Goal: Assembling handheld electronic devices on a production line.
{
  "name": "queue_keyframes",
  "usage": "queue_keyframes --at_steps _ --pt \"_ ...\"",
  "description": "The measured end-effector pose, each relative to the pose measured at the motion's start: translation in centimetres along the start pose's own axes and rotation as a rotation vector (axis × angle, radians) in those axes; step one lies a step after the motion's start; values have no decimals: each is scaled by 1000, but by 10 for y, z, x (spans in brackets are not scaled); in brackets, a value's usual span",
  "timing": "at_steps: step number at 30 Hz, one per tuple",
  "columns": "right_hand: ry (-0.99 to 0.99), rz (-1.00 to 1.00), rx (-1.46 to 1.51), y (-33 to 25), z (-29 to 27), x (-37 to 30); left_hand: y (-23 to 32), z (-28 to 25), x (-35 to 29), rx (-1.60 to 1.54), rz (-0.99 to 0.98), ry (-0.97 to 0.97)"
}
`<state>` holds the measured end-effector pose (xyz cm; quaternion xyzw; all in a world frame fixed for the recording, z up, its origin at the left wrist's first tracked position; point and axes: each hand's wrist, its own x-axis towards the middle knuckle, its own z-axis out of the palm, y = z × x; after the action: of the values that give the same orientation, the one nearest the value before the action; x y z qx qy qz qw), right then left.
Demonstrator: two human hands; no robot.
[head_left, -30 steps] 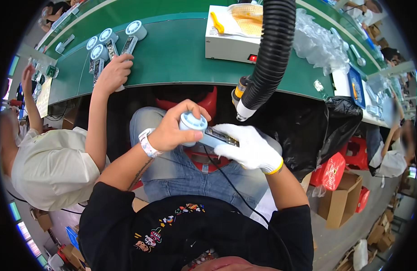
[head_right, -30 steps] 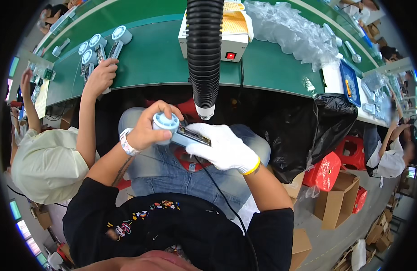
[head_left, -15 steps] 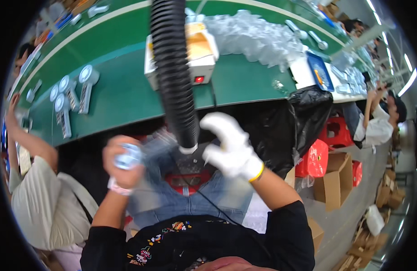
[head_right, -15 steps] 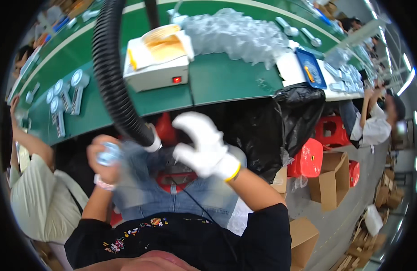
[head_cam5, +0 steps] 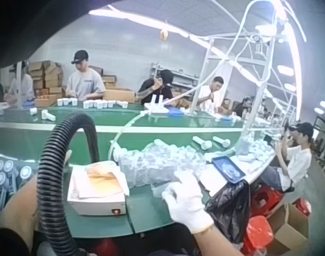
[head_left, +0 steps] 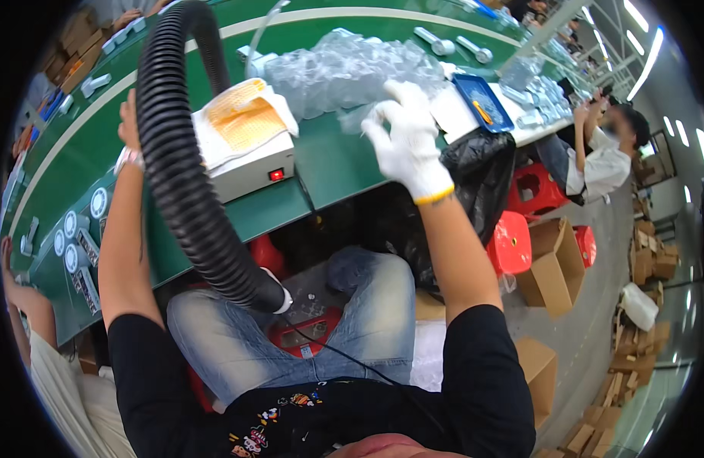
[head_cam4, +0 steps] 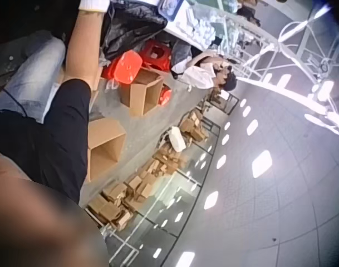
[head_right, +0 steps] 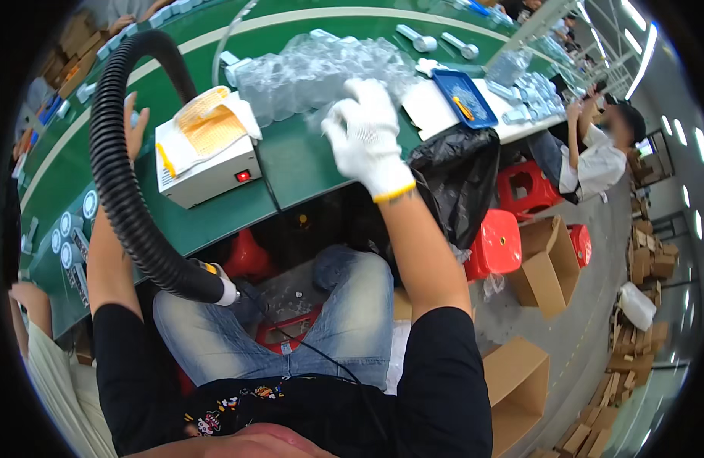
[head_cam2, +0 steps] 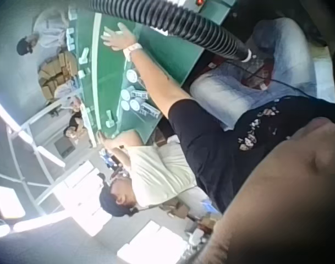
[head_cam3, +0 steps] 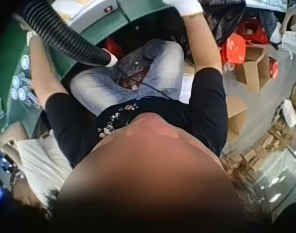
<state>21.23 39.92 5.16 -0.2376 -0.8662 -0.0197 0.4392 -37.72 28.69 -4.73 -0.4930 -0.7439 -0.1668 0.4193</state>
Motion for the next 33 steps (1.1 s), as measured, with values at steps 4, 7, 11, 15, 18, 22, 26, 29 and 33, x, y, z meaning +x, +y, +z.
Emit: queue_keyframes --at_steps 4,7,11,15,18,22,26,29,33 --pt "-77 235 537 -64 -53 -76 114 -179 -81 -1072 -344 -76" --pt "-266 222 912 -134 -50 -113 192 -320 -181 -1805 -468 -107" --pt "-71 759 1218 -243 -12 -151 306 -362 -220 -2238 -1356 -239" --pt "-156 736 1212 -244 0 -169 306 -358 -202 -2644 -1131 -57" --pt "-428 526 988 -219 -21 -169 267 -338 -216 -1616 -164 -613" --pt "-909 237 963 -161 -53 -163 272 -319 -214 -2191 -968 -638" --pt "-398 559 705 -75 -72 -187 302 -333 -190 -2681 -1262 -545" --pt "91 672 99 -84 -78 -222 304 -343 -195 -2609 -1265 -412" --pt "-198 927 1066 -169 -28 -282 303 -335 -224 -2513 -1315 -383"
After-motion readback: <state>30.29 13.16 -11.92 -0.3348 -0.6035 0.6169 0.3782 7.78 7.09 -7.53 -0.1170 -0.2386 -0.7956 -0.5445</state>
